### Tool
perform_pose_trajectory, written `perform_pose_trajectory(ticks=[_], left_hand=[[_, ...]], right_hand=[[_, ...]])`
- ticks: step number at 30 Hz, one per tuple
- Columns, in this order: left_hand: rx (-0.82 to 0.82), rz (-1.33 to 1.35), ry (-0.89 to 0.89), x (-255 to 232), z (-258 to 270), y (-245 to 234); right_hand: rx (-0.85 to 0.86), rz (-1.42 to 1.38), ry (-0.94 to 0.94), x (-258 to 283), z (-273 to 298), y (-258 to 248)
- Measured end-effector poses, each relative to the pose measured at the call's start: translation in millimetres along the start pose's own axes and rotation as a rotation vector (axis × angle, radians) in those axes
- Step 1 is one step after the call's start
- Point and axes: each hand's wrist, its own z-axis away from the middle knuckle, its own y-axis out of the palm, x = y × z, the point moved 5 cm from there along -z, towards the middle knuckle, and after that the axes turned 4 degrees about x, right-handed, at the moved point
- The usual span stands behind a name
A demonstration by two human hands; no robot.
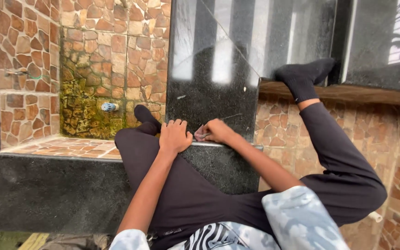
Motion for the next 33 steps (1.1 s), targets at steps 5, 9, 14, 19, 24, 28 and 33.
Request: perform_pose_trajectory(ticks=[5, 9, 14, 19, 24, 28, 33], left_hand=[[-0.053, 0.028, 0.002, -1, 0, -9], [-0.033, 0.011, 0.014, -2, 1, -5], [-0.001, 0.027, 0.0, -3, 3, -5], [-0.165, 0.011, 0.004, -3, 8, -9], [-0.294, 0.63, -0.426, 24, 19, -39], [-0.598, 0.78, -0.616, 58, 13, -9], [-0.606, 0.683, -0.409, 42, 9, -27]], right_hand=[[-0.031, 0.131, 0.156, -75, 57, -59], [-0.291, 0.077, 0.365, -132, 82, -104], [-0.382, 0.128, 0.204, -21, 36, -74], [-0.287, 0.188, -0.107, 27, 5, -21], [-0.2, 0.208, 0.116, -9, 46, -83], [-0.485, 0.084, 0.24, -67, 65, -116], [-0.687, 0.191, 0.198, -11, 13, -96]])
